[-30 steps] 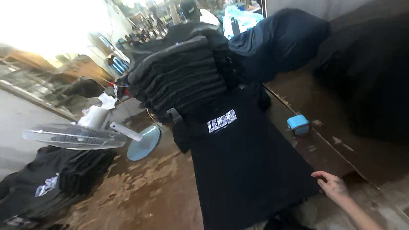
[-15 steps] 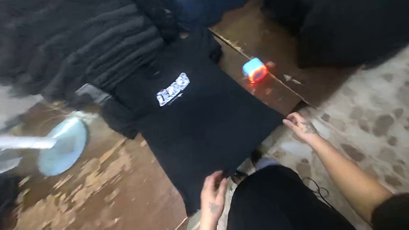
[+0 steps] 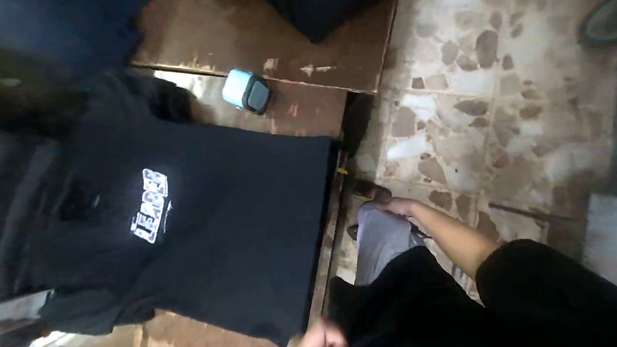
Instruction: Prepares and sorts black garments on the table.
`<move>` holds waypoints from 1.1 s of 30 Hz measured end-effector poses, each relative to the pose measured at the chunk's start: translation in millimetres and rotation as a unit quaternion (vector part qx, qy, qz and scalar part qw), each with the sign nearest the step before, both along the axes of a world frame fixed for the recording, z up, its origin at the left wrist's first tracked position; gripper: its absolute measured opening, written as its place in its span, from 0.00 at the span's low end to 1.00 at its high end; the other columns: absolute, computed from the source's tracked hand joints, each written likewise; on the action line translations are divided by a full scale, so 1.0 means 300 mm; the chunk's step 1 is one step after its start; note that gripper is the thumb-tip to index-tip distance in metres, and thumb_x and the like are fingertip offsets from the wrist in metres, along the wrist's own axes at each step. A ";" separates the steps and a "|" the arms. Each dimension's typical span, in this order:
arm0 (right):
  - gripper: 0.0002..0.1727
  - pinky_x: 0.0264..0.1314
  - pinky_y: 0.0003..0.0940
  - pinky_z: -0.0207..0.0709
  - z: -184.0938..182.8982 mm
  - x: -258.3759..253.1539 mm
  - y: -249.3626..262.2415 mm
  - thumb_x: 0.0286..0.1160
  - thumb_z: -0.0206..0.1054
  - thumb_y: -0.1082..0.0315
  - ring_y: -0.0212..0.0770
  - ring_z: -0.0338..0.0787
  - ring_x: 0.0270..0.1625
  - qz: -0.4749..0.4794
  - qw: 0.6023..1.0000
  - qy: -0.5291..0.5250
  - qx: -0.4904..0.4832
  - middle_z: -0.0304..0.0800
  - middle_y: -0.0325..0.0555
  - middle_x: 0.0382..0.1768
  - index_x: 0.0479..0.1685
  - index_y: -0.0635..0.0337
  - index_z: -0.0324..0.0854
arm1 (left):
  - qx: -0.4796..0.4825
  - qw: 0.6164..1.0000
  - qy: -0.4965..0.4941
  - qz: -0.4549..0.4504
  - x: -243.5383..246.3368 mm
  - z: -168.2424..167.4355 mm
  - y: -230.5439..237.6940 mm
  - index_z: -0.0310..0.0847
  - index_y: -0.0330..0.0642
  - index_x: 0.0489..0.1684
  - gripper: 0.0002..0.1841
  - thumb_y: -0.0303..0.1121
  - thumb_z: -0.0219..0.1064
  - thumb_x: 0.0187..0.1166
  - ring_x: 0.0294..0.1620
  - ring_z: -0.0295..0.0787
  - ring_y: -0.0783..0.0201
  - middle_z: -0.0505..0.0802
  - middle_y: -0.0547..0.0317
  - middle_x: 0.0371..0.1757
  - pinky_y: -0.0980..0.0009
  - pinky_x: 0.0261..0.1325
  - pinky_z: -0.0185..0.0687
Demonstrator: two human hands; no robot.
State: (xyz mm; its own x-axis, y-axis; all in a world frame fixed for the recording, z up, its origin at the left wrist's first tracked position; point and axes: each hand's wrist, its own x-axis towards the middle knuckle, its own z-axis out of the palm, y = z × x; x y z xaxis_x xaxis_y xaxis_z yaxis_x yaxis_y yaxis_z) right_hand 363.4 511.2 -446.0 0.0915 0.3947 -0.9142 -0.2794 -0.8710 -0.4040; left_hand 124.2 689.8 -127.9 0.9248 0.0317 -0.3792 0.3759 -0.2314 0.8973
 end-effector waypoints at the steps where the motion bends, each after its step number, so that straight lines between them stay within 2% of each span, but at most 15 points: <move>1: 0.32 0.77 0.64 0.68 -0.016 0.011 -0.003 0.87 0.61 0.47 0.61 0.77 0.77 0.015 1.000 0.004 -0.001 0.77 0.65 0.76 0.82 0.60 0.71 | 0.017 0.999 0.001 -0.040 0.020 0.051 -0.001 0.80 0.31 0.40 0.14 0.35 0.57 0.90 0.28 0.81 0.78 0.86 0.55 0.26 0.81 0.37 0.79; 2: 0.32 0.74 0.65 0.70 -0.027 0.024 -0.003 0.86 0.63 0.48 0.62 0.79 0.74 0.039 0.999 0.004 -0.003 0.78 0.66 0.73 0.80 0.60 0.72 | 0.042 0.996 0.007 -0.073 0.043 0.080 -0.005 0.81 0.26 0.38 0.14 0.31 0.57 0.88 0.27 0.80 0.77 0.86 0.51 0.25 0.81 0.36 0.77; 4: 0.32 0.72 0.68 0.70 -0.013 0.050 0.003 0.84 0.65 0.48 0.65 0.81 0.72 0.097 0.995 -0.015 -0.003 0.80 0.69 0.70 0.74 0.66 0.76 | 0.059 0.994 0.032 -0.086 0.052 0.093 -0.008 0.80 0.21 0.37 0.13 0.26 0.58 0.85 0.28 0.78 0.78 0.86 0.51 0.25 0.82 0.37 0.75; 7: 0.30 0.69 0.68 0.71 0.080 0.090 0.009 0.86 0.64 0.50 0.66 0.82 0.69 0.103 0.993 -0.044 0.024 0.80 0.71 0.68 0.72 0.67 0.77 | 0.033 0.998 0.042 -0.027 -0.002 0.058 0.016 0.77 0.27 0.40 0.11 0.29 0.58 0.88 0.33 0.79 0.86 0.86 0.61 0.29 0.85 0.42 0.77; 9: 0.28 0.70 0.66 0.70 0.116 0.093 -0.001 0.87 0.64 0.51 0.65 0.81 0.69 0.085 0.993 -0.063 0.046 0.80 0.71 0.67 0.70 0.68 0.77 | 0.026 0.998 0.060 0.006 -0.029 0.041 0.022 0.78 0.28 0.41 0.09 0.27 0.59 0.86 0.33 0.79 0.86 0.86 0.65 0.29 0.83 0.42 0.78; 13: 0.28 0.71 0.67 0.71 0.079 0.052 -0.017 0.85 0.66 0.54 0.66 0.81 0.71 0.071 0.994 -0.062 0.056 0.80 0.70 0.69 0.73 0.66 0.76 | 0.034 0.995 0.090 0.034 -0.055 0.011 0.028 0.79 0.28 0.41 0.05 0.23 0.60 0.82 0.33 0.80 0.87 0.87 0.69 0.29 0.82 0.42 0.79; 16: 0.32 0.74 0.69 0.69 0.050 0.025 -0.018 0.86 0.63 0.46 0.67 0.79 0.75 0.104 0.993 -0.046 0.031 0.79 0.69 0.72 0.76 0.64 0.77 | 0.044 0.994 0.095 0.028 -0.054 0.017 0.048 0.80 0.29 0.41 0.05 0.23 0.60 0.82 0.32 0.80 0.86 0.87 0.68 0.29 0.82 0.41 0.79; 19: 0.44 0.73 0.71 0.68 0.012 -0.020 -0.008 0.81 0.59 0.33 0.68 0.78 0.75 0.130 0.991 -0.026 -0.012 0.78 0.71 0.73 0.78 0.65 0.74 | 0.057 0.993 0.098 0.032 -0.074 0.017 0.062 0.80 0.30 0.41 0.05 0.23 0.60 0.82 0.32 0.81 0.85 0.87 0.68 0.29 0.82 0.41 0.79; 22: 0.48 0.75 0.71 0.67 0.036 -0.037 0.025 0.77 0.60 0.28 0.67 0.76 0.79 0.134 0.990 -0.009 -0.051 0.75 0.69 0.77 0.82 0.62 0.71 | 0.063 0.992 0.104 0.042 -0.092 0.012 0.067 0.80 0.29 0.41 0.05 0.23 0.60 0.82 0.32 0.81 0.85 0.87 0.67 0.29 0.81 0.42 0.80; 24: 0.48 0.73 0.71 0.69 0.086 -0.037 0.056 0.74 0.64 0.29 0.67 0.77 0.77 0.148 0.987 -0.001 -0.065 0.76 0.69 0.75 0.80 0.63 0.73 | 0.064 0.991 0.107 0.043 -0.102 0.010 0.070 0.79 0.29 0.41 0.05 0.23 0.60 0.82 0.31 0.81 0.84 0.86 0.67 0.28 0.81 0.41 0.79; 26: 0.45 0.72 0.71 0.68 0.133 -0.033 0.086 0.76 0.66 0.34 0.66 0.77 0.76 0.175 0.983 -0.001 -0.060 0.77 0.69 0.74 0.77 0.66 0.75 | 0.068 0.991 0.108 0.042 -0.107 0.011 0.076 0.80 0.29 0.41 0.05 0.23 0.60 0.81 0.31 0.80 0.84 0.86 0.67 0.27 0.81 0.40 0.79; 29: 0.41 0.77 0.71 0.64 0.127 -0.025 0.095 0.80 0.64 0.38 0.66 0.76 0.78 0.199 0.980 -0.007 -0.031 0.78 0.70 0.74 0.75 0.68 0.77 | 0.074 0.991 0.103 0.044 -0.120 0.008 0.082 0.80 0.29 0.40 0.05 0.23 0.60 0.81 0.30 0.80 0.83 0.86 0.65 0.27 0.80 0.39 0.79; 33: 0.39 0.77 0.66 0.67 0.128 -0.014 0.080 0.78 0.67 0.41 0.60 0.79 0.76 0.131 0.990 0.044 -0.038 0.80 0.66 0.73 0.77 0.64 0.75 | 0.066 0.991 0.104 0.051 -0.155 -0.002 0.088 0.81 0.31 0.41 0.05 0.25 0.61 0.82 0.29 0.80 0.82 0.86 0.66 0.26 0.81 0.38 0.79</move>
State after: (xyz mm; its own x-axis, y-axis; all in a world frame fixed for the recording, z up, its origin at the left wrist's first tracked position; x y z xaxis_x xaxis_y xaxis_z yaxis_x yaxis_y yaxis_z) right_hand 359.1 535.2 -407.7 -0.0862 0.3246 -0.9419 -0.0715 -0.9450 -0.3192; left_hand 77.7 716.0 -128.6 0.8169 0.1831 -0.5469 0.5764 -0.2938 0.7626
